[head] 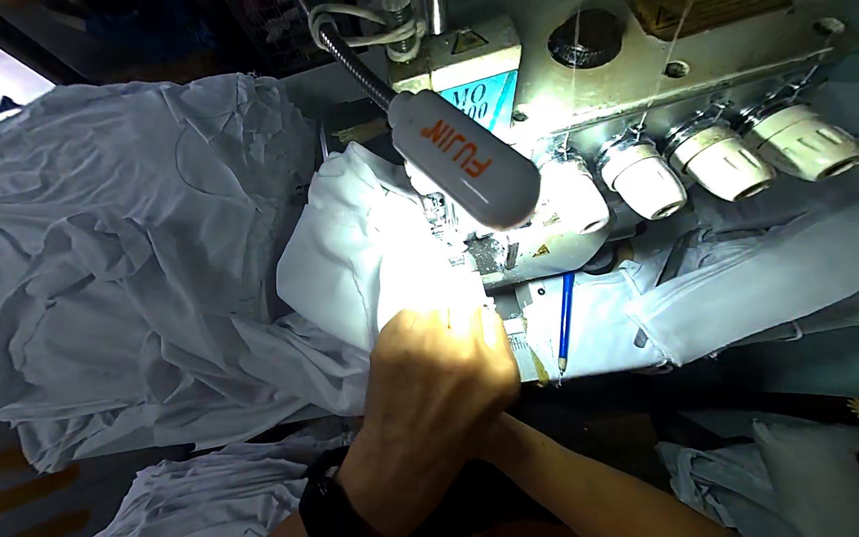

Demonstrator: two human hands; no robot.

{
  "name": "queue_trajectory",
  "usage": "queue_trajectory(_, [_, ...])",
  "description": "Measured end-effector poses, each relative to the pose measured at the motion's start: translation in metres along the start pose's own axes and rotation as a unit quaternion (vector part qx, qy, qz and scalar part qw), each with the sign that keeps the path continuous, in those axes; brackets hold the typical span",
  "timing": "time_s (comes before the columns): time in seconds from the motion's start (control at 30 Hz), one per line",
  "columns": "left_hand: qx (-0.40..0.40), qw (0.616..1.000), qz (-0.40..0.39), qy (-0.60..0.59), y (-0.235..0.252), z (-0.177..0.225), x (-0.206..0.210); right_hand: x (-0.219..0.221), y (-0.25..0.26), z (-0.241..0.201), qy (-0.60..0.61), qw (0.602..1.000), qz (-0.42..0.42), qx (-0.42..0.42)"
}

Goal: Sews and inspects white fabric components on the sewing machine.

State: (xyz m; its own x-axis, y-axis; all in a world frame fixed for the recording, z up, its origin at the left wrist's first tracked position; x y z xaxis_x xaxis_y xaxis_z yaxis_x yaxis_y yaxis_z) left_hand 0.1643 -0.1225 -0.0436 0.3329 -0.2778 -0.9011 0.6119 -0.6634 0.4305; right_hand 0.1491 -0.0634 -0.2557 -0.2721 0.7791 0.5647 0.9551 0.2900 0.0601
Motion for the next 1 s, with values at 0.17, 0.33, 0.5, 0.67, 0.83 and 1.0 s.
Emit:
queue_trajectory(0.17, [0.01, 1.0, -0.006, -0.007, 0.01, -0.008, 0.002, 0.008, -0.007, -0.069, -0.06, 0.981, 0.079, 0.164])
queue_trajectory(0.33, [0.027, 0.999, -0.031, -0.034, 0.003, -0.003, 0.001, -0.036, -0.028, -0.112, -0.138, 0.957, 0.25, -0.057])
queue_trajectory(0.5, [0.025, 0.997, -0.021, -0.075, -0.023, 0.0, 0.006, -0.044, -0.04, -0.177, -0.438, 0.84, 0.16, -0.279])
queue_trajectory(0.67, [0.009, 0.993, -0.022, -0.119, -0.03, -0.01, 0.005, -0.043, -0.021, -0.207, -0.717, 0.647, 0.172, -0.193])
queue_trajectory(0.83, [0.025, 0.987, -0.011, -0.155, -0.031, -0.014, 0.005, -0.015, -0.027, -0.221, -0.676, 0.658, 0.095, -0.317])
queue_trajectory(1.0, [0.027, 0.983, 0.008, -0.18, -0.029, -0.022, 0.002, -0.003, -0.019, -0.215, -0.695, 0.606, 0.063, -0.382])
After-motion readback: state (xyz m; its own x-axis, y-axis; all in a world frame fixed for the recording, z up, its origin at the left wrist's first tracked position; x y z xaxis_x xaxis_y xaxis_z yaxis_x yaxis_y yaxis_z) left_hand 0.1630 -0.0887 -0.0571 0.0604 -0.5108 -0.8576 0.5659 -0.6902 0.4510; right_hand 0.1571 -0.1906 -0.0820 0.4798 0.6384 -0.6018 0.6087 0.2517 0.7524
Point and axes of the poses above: each hand's wrist, its own y-axis towards the middle knuckle, its own x-axis out of the palm, z = x × y, the point moved 10 cm from there along y, towards the middle knuckle, and after that the axes turned 5 degrees about -y, right-handed, at the moved point
